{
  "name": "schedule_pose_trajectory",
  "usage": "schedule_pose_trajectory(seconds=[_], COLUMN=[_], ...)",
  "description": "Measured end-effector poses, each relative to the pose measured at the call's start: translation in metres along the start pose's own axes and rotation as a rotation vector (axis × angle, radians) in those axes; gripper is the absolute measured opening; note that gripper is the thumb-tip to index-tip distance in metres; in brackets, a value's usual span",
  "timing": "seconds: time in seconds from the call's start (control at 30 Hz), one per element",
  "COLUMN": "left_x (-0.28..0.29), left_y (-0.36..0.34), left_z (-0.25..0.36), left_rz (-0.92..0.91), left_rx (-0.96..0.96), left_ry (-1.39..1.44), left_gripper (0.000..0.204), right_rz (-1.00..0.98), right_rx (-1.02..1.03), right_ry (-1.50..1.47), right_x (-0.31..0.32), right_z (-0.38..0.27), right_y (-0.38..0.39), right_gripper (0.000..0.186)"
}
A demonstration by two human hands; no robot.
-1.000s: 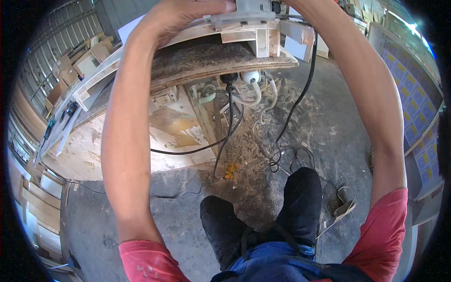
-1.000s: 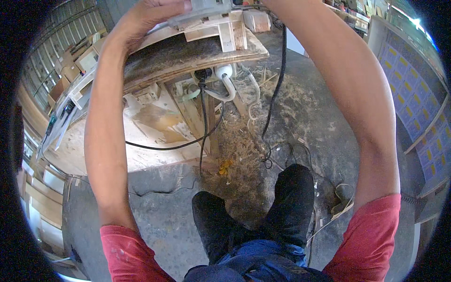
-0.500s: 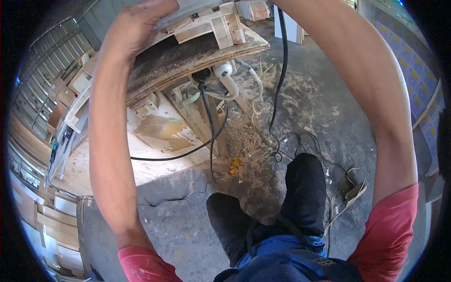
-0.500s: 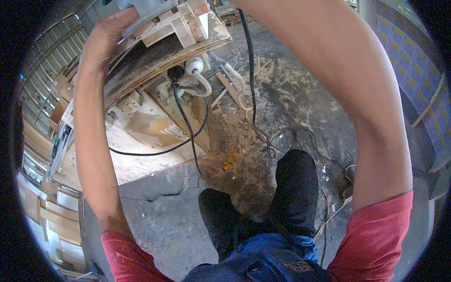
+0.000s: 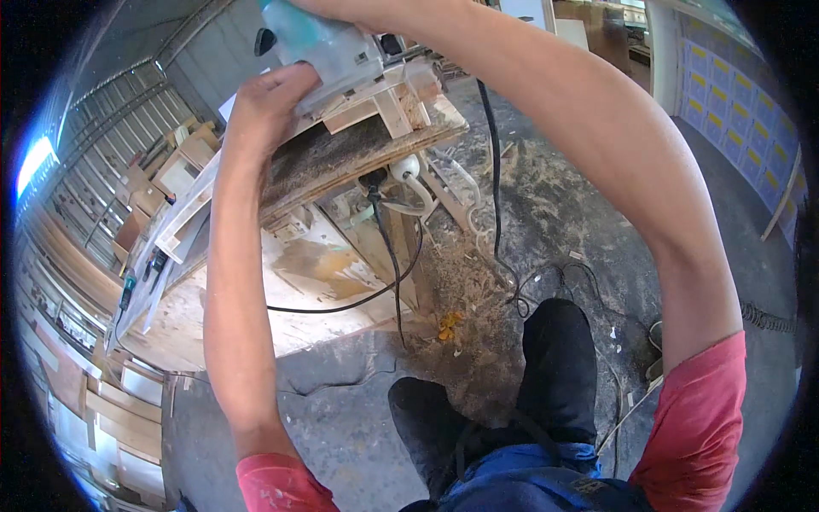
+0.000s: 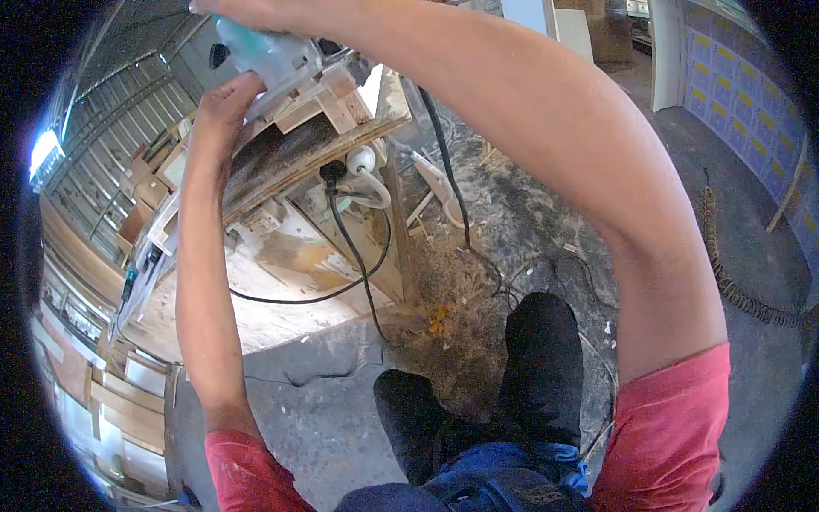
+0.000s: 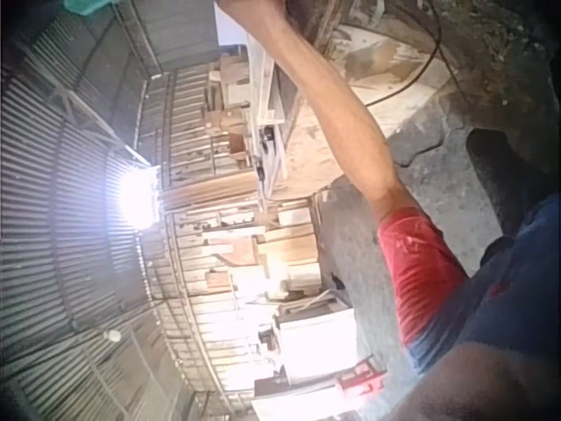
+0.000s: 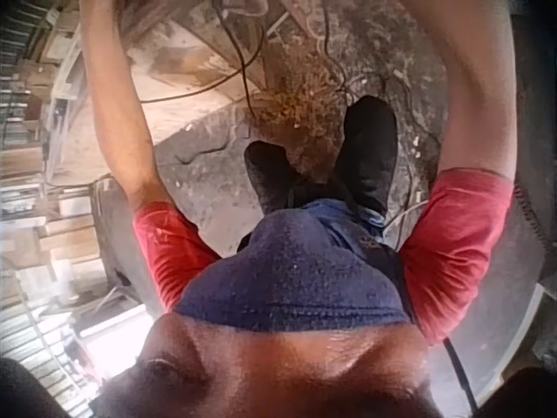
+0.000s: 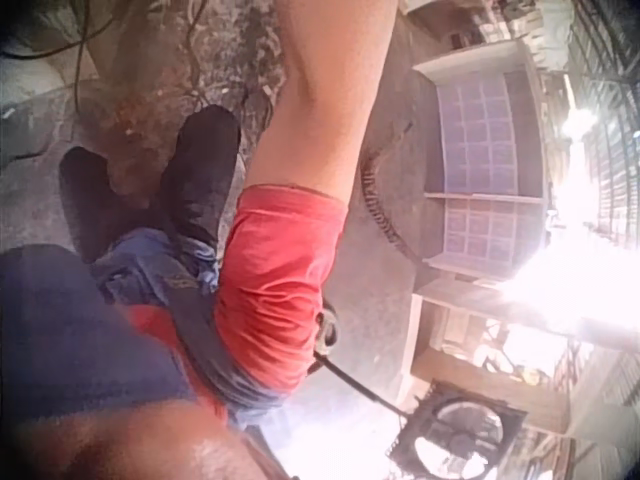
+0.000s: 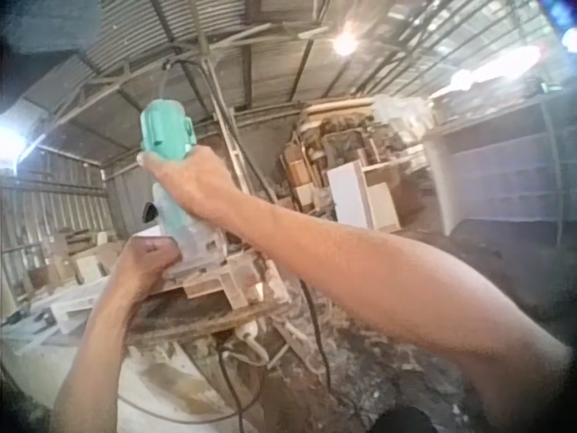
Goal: The person uses a handheld router to cut a groove into a piece of wood on a workbench, then stops to check the alignment and depth of the cut before finishing the pass.
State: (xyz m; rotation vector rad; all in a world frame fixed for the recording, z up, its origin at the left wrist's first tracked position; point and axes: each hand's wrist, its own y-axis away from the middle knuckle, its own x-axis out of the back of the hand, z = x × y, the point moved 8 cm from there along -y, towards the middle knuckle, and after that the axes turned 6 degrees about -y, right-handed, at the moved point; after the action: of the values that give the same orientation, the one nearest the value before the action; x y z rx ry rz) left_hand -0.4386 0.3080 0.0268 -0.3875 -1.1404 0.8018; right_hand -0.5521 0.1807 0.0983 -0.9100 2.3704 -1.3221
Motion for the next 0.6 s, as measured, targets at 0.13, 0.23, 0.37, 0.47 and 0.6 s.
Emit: schedule_pose_trajectory(seconds=[0.13, 0.23, 0.37, 0.47, 0.6], left_x=[-0.004, -0.002, 0.002, 0.001, -0.004], left_y=[0.003, 0.001, 0.001, 0.003, 0.012], left_z=[-0.003, -0.002, 0.0, 0.002, -0.003], left_rz=[-0.007, 0.036, 0.074, 0.058, 0.108], left_rx=[0.027, 0.012, -0.026, -0.008, 0.15], left_ry=[0.111, 0.101, 0.046, -0.02, 0.225], left_gripper=[0.033, 0.034, 0.039, 0.041, 0.026], right_rz=[-0.022, -0.033, -0.035, -0.056, -0.041], right_rx=[-0.003, -0.032, -0.061, 0.019, -0.064], right_ry=[-0.017, -0.088, -0.132, -0.124, -0.11], right_x=[0.002, 0.002, 0.0, 0.0, -0.004], right_z=[-0.005, -0.003, -0.003, -0.012, -0.007], right_y=[0.005, 0.01, 0.013, 0.015, 0.018], right_gripper=[0.081, 0.081, 0.081, 0.078, 0.065])
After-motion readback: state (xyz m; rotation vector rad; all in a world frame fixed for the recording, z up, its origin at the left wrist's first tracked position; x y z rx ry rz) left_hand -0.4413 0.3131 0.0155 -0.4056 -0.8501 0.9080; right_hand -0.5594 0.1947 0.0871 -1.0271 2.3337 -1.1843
